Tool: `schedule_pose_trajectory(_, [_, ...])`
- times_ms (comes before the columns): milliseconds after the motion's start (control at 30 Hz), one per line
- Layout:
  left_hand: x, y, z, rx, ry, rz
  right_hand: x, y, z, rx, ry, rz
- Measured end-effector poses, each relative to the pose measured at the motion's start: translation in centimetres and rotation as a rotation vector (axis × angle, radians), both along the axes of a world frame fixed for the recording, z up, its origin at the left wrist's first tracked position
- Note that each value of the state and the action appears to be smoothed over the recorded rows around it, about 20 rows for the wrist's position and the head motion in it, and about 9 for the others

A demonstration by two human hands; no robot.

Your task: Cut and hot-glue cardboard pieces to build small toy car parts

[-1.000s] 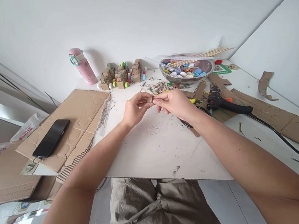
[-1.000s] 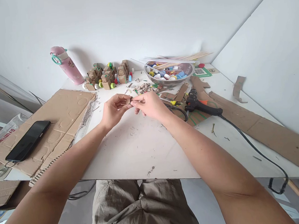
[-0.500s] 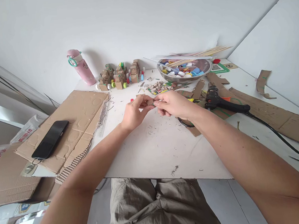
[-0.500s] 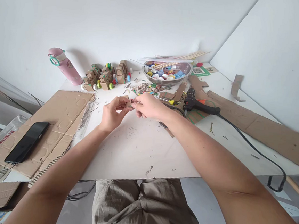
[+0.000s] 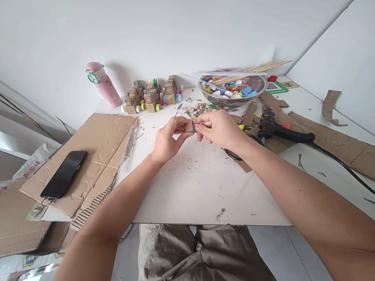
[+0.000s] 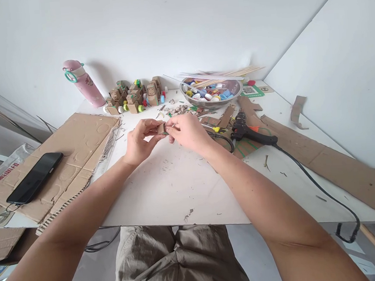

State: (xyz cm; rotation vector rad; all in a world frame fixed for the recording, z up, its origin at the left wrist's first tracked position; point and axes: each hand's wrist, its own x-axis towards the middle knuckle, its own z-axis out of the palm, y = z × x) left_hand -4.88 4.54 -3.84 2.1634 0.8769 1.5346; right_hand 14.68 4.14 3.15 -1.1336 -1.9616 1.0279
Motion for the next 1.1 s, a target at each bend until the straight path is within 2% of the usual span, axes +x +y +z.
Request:
schedule_pose_trajectory(167, [0.1, -0.1, -0.1, -0.044, -0.008, -0.018, 0.9, 0.1, 0.1, 0.398, -0.337, -0.005])
schedule_pose_trajectory(267, [0.1, -0.1, 0.0, -0.067, -0.036, -0.068, 1.3, 0.1, 0.2, 0.582, -0.497, -0.022])
schedule_pose_trajectory(367, [0.2, -0.1, 0.1, -0.057, -0.042, -0.089, 1.5, 0.2, 0.2, 0.725, -0.514, -0.009])
schedule_pose_trajectory(533, [0.1, -0.3, 0.4, -0.009, -0.010, -0.042, 1.3, 0.8, -0.7, 0.939, -0.424, -0.007])
schedule_pose_trajectory(667, [0.1, -0.7, 0.6, 0.032, 0.008, -0.031, 1.3, 1.3, -1.6, 0.952, -0.398, 0.005])
schedule_pose_trajectory(867, [0.0, -0.6, 0.6, 0.003, 0.026, -0.026, 1.6, 2.2, -2.7, 0.936, -0.356, 0.020])
schedule_pose_trajectory(967, [0.1, -0.5, 0.5, 0.003, 0.019, -0.049, 1.4, 2.1, -2.4, 0.932, -0.352, 0.017])
schedule_pose_trajectory(1100, [0.0, -0.2, 0.5, -0.017, -0.022, -0.050, 1.5, 1.7, -1.0, 0.860, -0.334, -0.027])
